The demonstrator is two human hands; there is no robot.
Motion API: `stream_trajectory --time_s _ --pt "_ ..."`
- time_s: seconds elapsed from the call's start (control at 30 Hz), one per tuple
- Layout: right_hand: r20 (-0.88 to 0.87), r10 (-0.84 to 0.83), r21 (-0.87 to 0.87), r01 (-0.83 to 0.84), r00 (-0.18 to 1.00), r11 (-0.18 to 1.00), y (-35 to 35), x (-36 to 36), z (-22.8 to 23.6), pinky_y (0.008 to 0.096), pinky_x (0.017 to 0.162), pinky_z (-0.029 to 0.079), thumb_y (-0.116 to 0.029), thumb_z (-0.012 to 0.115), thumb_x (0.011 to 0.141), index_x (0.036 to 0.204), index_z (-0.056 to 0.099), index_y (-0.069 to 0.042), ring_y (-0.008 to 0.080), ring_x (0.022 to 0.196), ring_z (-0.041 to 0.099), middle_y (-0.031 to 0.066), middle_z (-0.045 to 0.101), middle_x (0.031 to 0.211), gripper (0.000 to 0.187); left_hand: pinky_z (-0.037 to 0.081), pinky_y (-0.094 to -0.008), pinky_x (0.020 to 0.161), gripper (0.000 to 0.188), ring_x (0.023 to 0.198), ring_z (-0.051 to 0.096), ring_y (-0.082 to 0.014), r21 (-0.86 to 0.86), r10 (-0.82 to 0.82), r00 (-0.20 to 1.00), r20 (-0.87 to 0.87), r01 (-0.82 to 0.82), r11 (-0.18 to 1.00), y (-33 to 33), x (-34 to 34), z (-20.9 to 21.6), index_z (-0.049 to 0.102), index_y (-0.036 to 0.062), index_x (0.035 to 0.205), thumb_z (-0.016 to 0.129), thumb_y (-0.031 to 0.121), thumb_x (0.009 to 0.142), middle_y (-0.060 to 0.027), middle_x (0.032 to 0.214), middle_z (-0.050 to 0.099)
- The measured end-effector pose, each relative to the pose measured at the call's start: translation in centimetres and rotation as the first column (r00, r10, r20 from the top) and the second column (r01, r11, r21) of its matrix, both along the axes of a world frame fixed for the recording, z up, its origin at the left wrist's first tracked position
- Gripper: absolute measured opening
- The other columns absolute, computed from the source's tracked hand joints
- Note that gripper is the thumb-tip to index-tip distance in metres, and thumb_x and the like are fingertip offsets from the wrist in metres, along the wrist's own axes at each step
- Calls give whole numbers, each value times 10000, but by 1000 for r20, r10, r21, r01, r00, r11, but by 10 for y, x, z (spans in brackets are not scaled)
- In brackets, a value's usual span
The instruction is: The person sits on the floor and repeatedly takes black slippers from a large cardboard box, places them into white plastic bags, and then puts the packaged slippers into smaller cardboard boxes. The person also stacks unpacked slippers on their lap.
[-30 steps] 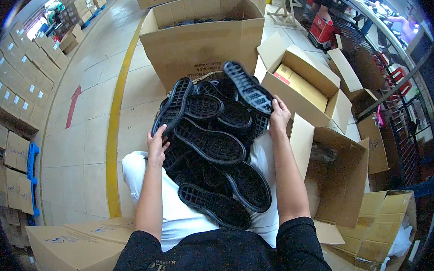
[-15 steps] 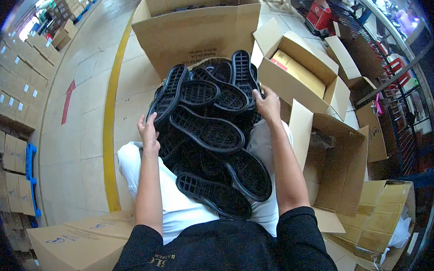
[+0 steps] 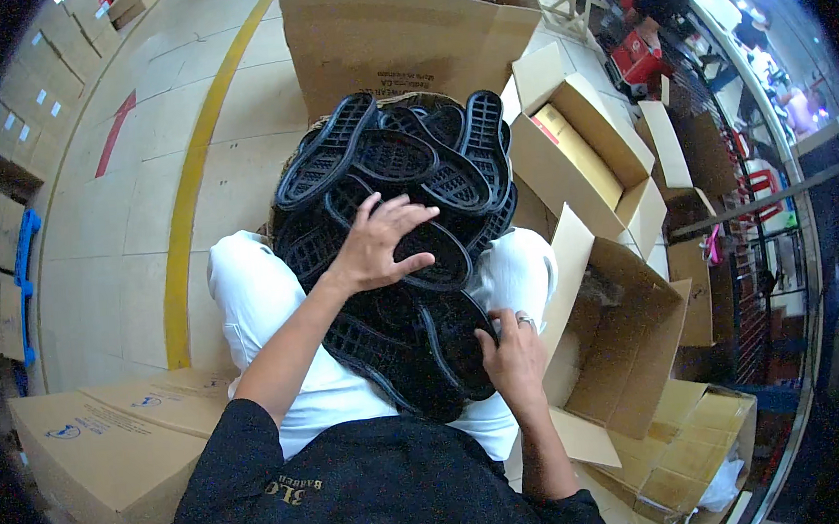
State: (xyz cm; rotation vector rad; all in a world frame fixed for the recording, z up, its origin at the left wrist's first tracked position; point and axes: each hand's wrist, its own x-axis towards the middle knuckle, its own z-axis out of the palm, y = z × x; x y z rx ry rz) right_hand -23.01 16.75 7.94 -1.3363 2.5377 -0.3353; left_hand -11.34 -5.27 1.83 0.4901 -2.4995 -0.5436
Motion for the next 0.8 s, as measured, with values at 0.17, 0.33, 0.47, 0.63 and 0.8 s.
stream_trajectory --time_s 0.17,0.33,0.47,0.63,0.8 --pt "276 -121 -226 186 954 956 2 -16 13 389 640 462 -99 560 818 951 541 -37 288 714 602 167 565 862 147 251 -462 1003 518 929 522 -261 103 21 996 -81 -12 995 -7 6 1 635 101 831 462 589 801 -101 858 564" --pt "-27 71 206 -64 997 976 1 6 20 425 684 471 -442 661 728 1147 425 -32 368 801 587 217 565 925 632 318 -422 935 351 834 548 -233 57 119 984 -134 -112 992 -13 20 -4 631 86 722 587 426 799 -61 786 569" --pt "151 77 72 -88 986 994 9 3 9 435 705 444 -221 694 700 1023 507 1 382 831 559 228 541 858 435 336 -413 892 264 848 542 -225 90 177 976 -129 -166 982 -15 22 -7 632 92 726 615 349 786 -53 799 573" --pt "145 90 -150 -68 985 986 4 -15 62 324 668 425 -47 672 683 874 586 26 268 718 526 147 523 777 222 310 -412 930 256 906 529 -210 130 175 983 -54 -167 977 -14 21 -13 630 100 774 607 354 792 -49 826 573" --pt "175 111 -439 -23 978 898 1 -81 108 263 715 413 -28 673 703 920 612 11 149 763 527 53 575 831 229 273 -441 982 253 986 503 -206 20 153 986 63 -155 988 -8 11 -19 621 119 878 633 345 766 -53 912 558"
